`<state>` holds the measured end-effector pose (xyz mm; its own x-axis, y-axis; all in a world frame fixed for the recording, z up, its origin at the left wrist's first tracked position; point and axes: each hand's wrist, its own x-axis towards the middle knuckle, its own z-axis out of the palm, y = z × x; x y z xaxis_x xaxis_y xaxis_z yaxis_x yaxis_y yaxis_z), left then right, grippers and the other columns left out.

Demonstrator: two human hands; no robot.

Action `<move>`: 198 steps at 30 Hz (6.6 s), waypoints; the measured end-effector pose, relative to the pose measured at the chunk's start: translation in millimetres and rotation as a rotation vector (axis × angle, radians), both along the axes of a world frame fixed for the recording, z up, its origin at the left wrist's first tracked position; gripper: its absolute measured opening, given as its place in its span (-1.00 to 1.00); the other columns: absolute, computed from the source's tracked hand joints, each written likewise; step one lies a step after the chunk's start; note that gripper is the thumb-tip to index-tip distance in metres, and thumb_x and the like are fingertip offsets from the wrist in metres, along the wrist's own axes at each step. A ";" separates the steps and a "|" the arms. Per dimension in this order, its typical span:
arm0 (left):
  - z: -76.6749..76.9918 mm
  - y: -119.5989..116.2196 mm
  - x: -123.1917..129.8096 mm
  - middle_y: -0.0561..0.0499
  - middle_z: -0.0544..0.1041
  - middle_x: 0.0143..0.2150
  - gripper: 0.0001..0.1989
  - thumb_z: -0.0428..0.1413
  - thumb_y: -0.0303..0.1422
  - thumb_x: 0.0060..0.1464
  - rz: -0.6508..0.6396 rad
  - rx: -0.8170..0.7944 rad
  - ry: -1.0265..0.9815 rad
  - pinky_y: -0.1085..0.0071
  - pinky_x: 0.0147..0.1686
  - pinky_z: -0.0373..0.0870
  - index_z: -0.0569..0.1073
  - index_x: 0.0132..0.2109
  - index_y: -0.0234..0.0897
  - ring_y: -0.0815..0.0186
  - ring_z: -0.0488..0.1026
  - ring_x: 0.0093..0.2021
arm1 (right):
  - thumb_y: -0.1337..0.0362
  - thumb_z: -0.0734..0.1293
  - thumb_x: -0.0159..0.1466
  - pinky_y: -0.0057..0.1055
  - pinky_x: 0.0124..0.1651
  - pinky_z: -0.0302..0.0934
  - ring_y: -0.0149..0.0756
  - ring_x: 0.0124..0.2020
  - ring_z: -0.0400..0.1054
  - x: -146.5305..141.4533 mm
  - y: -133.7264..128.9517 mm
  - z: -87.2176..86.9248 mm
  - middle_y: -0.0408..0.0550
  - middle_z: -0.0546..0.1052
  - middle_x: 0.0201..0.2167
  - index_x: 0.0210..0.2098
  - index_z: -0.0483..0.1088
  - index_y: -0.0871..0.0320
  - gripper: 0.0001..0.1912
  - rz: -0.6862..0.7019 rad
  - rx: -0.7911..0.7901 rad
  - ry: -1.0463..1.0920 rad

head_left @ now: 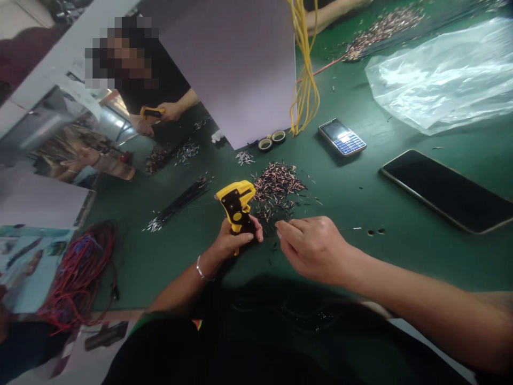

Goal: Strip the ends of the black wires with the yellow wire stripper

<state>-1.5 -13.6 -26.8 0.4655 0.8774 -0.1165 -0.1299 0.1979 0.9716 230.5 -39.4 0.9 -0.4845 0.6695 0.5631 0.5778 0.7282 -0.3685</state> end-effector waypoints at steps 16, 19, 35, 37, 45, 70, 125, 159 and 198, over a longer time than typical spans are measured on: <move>0.2 -4.1 5.2 0.11 0.40 -0.65 -0.76 0.31 -0.33 0.02 0.173 -0.007 0.102 0.43 -0.61 0.32 0.40 -0.38 -0.35 0.41 0.34 -0.67 | 0.43 0.14 0.33 -0.31 -0.53 -0.02 -0.38 -0.66 0.19 -4.5 -3.5 -0.1 -0.13 0.40 -0.64 -0.48 0.36 0.18 -0.71 -0.014 0.023 -0.004; 2.8 -4.7 7.0 0.13 0.35 -0.67 -0.74 0.29 -0.33 0.03 0.163 -0.034 0.086 0.45 -0.63 0.29 0.37 -0.42 -0.34 0.43 0.29 -0.70 | 0.43 0.15 0.33 -0.30 -0.52 0.02 -0.36 -0.64 0.25 -4.5 -3.2 -1.8 -0.10 0.44 -0.62 -0.47 0.37 0.19 -0.71 -0.015 0.008 0.035; 4.6 3.6 -1.2 -0.09 0.53 -0.43 -0.72 0.26 -0.41 -0.10 -0.014 -0.113 -0.129 0.18 -0.30 0.43 0.51 -0.18 -0.42 0.17 0.50 -0.40 | 0.43 0.17 0.35 -0.36 -0.51 0.19 -0.31 -0.55 0.44 1.0 8.8 -12.2 -0.01 0.55 -0.54 -0.34 0.48 0.25 -0.74 -0.013 -0.072 0.205; 5.5 4.9 -2.1 -0.13 0.55 -0.37 -0.67 0.27 -0.40 -0.12 -0.041 -0.096 -0.125 0.12 -0.22 0.43 0.51 -0.14 -0.42 0.11 0.52 -0.33 | 0.42 0.17 0.35 -0.36 -0.51 0.19 -0.31 -0.56 0.44 1.6 8.3 -11.4 -0.02 0.55 -0.54 -0.35 0.48 0.23 -0.74 -0.027 -0.066 0.198; 7.1 6.9 -5.5 -0.15 0.56 -0.28 -0.59 0.27 -0.41 -0.15 -0.057 -0.073 -0.138 0.08 -0.12 0.42 0.50 -0.07 -0.40 0.07 0.53 -0.25 | 0.43 0.18 0.35 -0.35 -0.50 0.26 -0.29 -0.56 0.44 2.4 7.5 -6.5 0.00 0.56 -0.54 -0.35 0.48 0.26 -0.74 -0.053 -0.028 0.247; 6.3 6.1 -6.3 -0.15 0.58 -0.26 -0.57 0.35 -0.34 -0.13 -0.050 -0.035 -0.040 0.12 -0.10 0.43 0.51 -0.08 -0.38 0.11 0.53 -0.23 | 0.43 0.18 0.36 -0.37 -0.49 0.26 -0.33 -0.56 0.40 0.5 4.0 -9.3 -0.05 0.54 -0.56 -0.26 0.49 0.24 -0.76 -0.053 -0.011 0.238; 20.5 15.0 -17.6 -0.15 0.54 -0.45 -0.58 0.32 -0.29 -0.29 -0.419 -0.343 -0.211 0.13 -0.37 0.47 0.56 -0.21 -0.40 0.11 0.50 -0.43 | 0.27 0.34 0.25 -0.42 -0.59 0.18 -0.35 -0.62 0.35 28.6 35.6 -10.0 -0.14 0.53 -0.62 -0.31 0.62 0.11 -0.82 -0.002 -0.616 0.609; 18.0 10.1 -17.5 -0.10 0.52 -0.40 -0.63 0.35 -0.28 -0.17 -0.425 -0.279 -0.173 0.17 -0.29 0.47 0.54 -0.19 -0.36 0.15 0.51 -0.36 | 0.23 0.33 0.24 -0.42 -0.58 0.14 -0.32 -0.53 0.39 24.5 32.0 -8.7 -0.09 0.54 -0.58 -0.33 0.62 0.14 -0.79 0.005 -0.722 0.628; 18.0 -0.1 -7.5 0.07 0.41 -0.63 -0.79 0.31 -0.38 -0.07 -0.051 -0.165 -0.141 0.41 -0.62 0.38 0.43 -0.36 -0.38 0.38 0.35 -0.67 | 0.20 0.34 0.22 -0.41 -0.58 0.12 -0.35 -0.59 0.31 24.3 35.6 -10.8 -0.13 0.49 -0.64 -0.36 0.63 0.13 -0.78 -0.014 -0.725 0.648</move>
<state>-9.0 -13.7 -8.8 0.5310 0.8264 -0.1872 -0.2479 0.3627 0.8983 254.7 -3.8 -9.9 -0.2150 0.9623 0.1667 0.1117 0.1938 -0.9747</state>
